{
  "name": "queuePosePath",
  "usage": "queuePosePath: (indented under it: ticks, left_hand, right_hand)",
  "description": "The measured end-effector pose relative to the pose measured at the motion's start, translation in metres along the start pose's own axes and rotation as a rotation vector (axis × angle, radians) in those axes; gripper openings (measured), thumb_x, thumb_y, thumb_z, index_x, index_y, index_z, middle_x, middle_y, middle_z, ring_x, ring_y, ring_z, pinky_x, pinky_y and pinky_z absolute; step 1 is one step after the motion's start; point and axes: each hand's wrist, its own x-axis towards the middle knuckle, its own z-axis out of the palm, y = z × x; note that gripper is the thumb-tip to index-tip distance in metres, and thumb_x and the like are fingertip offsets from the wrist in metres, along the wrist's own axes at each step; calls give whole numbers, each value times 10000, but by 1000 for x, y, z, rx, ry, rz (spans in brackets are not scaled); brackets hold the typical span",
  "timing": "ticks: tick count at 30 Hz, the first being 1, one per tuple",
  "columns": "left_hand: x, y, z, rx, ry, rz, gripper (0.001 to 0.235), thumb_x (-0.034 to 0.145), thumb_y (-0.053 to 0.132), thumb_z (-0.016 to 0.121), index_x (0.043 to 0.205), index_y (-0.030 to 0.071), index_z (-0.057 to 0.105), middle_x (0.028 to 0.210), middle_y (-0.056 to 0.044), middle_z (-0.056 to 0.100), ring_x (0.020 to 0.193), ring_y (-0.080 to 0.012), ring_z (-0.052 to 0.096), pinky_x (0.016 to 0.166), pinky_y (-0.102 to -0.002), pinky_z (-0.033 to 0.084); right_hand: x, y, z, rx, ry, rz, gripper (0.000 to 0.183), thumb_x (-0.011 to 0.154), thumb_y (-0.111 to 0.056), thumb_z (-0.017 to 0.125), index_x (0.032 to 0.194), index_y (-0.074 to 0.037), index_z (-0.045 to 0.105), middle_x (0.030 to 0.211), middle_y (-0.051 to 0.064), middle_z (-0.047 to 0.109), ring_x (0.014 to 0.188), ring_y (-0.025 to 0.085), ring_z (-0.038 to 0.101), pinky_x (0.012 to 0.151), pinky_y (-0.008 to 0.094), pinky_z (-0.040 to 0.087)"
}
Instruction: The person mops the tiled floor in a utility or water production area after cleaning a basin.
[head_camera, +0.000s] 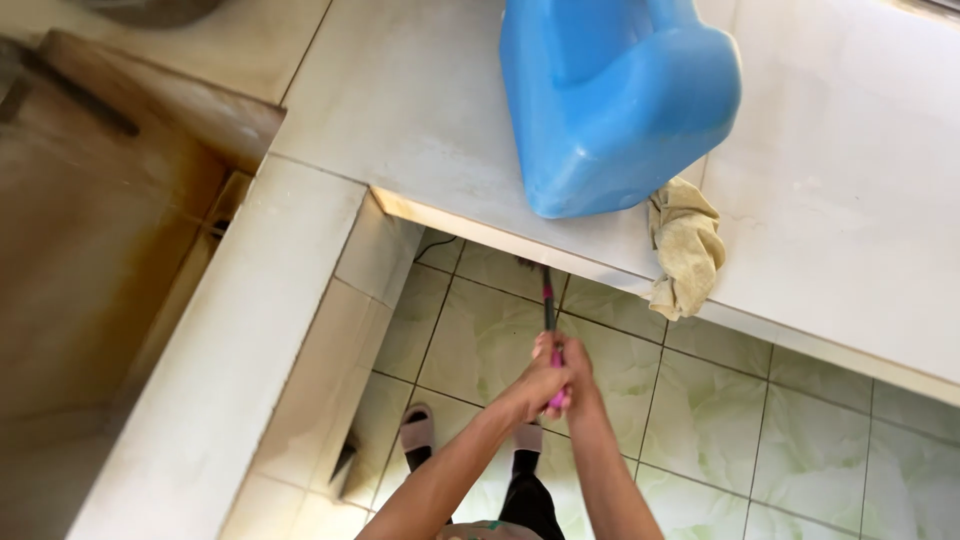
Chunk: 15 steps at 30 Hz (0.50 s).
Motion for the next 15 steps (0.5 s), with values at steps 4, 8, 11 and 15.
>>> queuePosePath:
  ticks: [4, 8, 11, 15]
  left_hand:
    - [58, -11, 36, -111, 105, 2, 950, 1022, 188, 534, 1590, 448, -182, 701, -74, 551, 462, -179, 521, 386, -332, 377]
    - [55, -74, 42, -246, 203, -47, 717, 1025, 387, 443, 1619, 478, 52, 620, -22, 476, 402, -135, 437, 357, -306, 325]
    - [-1, -131, 15, -487, 200, 32, 645, 1034, 374, 507, 1615, 448, 237, 594, 23, 427, 388, -87, 340, 354, -272, 247]
    - [-115, -197, 1, -778, 314, 8, 600, 1009, 300, 542, 1584, 367, 383, 549, 18, 385, 357, -87, 252, 338, -266, 168]
  right_hand:
    - [63, -21, -56, -260, 78, -76, 196, 982, -163, 450, 928, -58, 607, 730, 90, 586, 610, 242, 564, 521, 386, 465]
    - [69, -15, -76, -993, 269, -336, 287, 809, -58, 598, 1090, -70, 542, 827, 135, 595, 692, 310, 631, 572, 472, 531]
    - [2, 42, -48, -1241, 247, -318, 598, 723, -37, 685, 1265, -110, 443, 869, 146, 604, 739, 322, 633, 589, 471, 549]
    - [-64, 188, -26, -518, 90, 106, 542, 1024, -191, 400, 1527, -186, 201, 825, 68, 472, 643, 232, 438, 438, 388, 359]
